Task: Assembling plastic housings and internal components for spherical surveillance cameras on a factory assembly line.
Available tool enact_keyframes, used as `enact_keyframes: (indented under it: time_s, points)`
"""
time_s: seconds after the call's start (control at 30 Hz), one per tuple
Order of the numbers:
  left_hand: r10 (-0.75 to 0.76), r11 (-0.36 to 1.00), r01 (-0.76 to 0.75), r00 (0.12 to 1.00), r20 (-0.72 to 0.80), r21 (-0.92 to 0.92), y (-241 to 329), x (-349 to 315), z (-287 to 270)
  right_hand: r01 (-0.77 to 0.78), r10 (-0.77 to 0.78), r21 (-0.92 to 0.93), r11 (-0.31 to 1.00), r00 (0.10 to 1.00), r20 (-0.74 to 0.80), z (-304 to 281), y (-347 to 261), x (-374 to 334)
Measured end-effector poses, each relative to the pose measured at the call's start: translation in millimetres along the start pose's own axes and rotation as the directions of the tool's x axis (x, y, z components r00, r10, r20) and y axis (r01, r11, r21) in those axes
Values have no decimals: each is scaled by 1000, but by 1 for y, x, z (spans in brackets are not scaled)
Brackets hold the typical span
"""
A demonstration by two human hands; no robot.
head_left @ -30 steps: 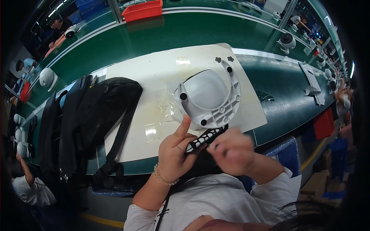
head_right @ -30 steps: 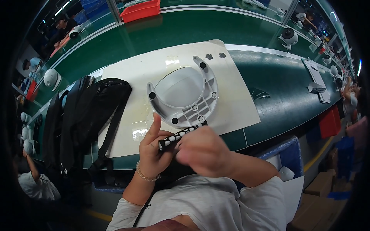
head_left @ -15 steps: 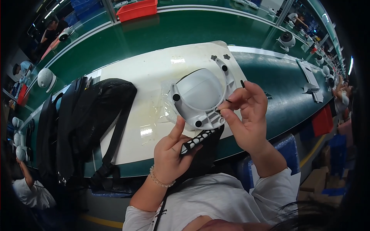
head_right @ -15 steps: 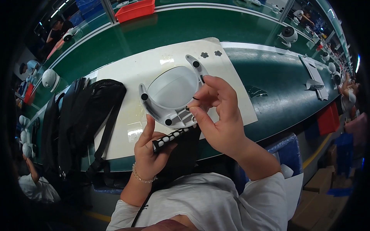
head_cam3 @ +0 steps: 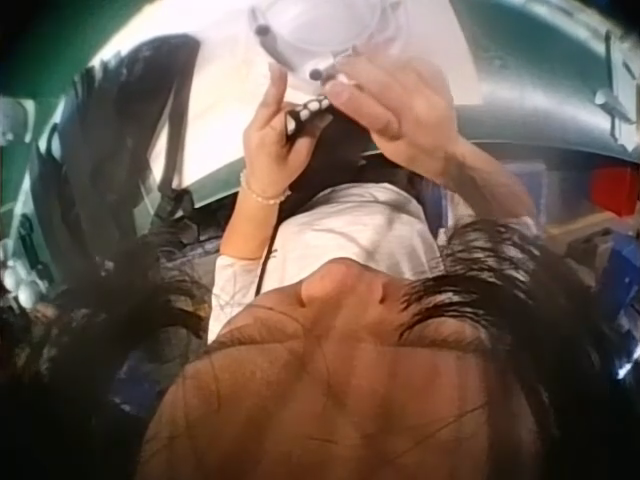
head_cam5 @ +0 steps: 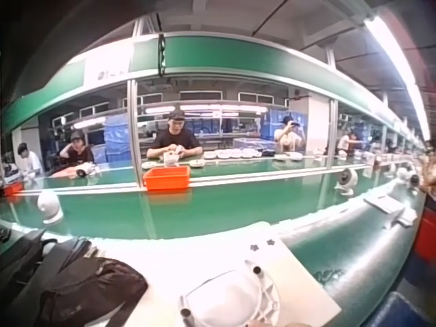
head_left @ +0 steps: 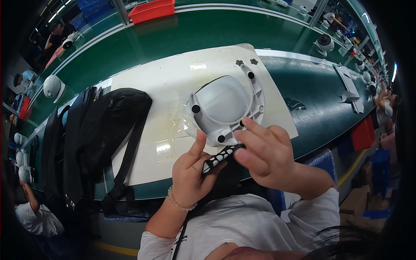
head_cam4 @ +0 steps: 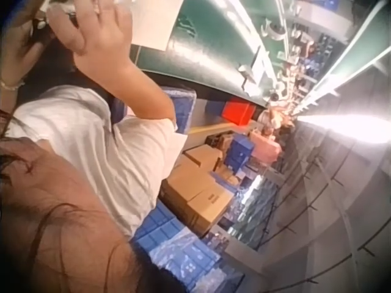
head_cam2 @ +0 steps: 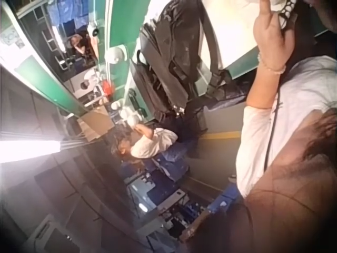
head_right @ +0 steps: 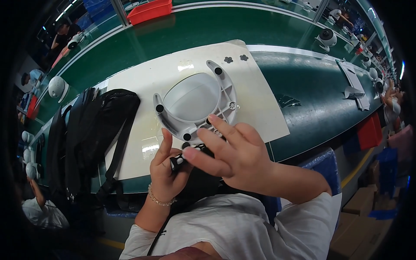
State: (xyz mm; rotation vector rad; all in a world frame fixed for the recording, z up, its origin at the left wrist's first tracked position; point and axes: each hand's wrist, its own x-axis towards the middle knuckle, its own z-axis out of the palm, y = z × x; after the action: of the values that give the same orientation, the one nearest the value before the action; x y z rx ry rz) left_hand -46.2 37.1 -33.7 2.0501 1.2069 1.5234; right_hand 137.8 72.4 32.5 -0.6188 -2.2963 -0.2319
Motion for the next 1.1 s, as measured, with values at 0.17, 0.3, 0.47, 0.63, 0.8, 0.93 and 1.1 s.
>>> enact_keyframes:
  time_s: [0.17, 0.3, 0.47, 0.63, 0.8, 0.93, 1.1]
  points:
    - [-11, 1000, 11, 1000, -3, 5, -1, -2, 1, -184, 163, 153, 971, 976, 142, -16, 4, 5]
    - [5, 1000, -5, 1000, -10, 23, -3, -2, 2, -298, 389, 390, 871, 904, -178, 1, 9, -12]
    - [-9, 999, 8, 1000, 8, 43, -2, -2, 0, -397, 499, 455, 797, 858, -124, 15, 9, -22]
    - [-46, 997, 45, 999, 19, 56, 0, -1, 0, -405, 492, 502, 764, 869, -48, 22, 8, -31]
    - [-56, 997, 54, 998, 27, 63, 2, 0, -1, -375, 405, 276, 885, 912, -58, 25, 10, -37]
    - [-59, 998, 58, 998, 22, 37, 1, -1, 1, -272, 286, 93, 958, 937, -201, 21, 8, -33]
    - [-76, 996, 75, 997, 26, 42, 2, 0, 1, -197, 167, -218, 956, 975, -146, 12, -1, -35]
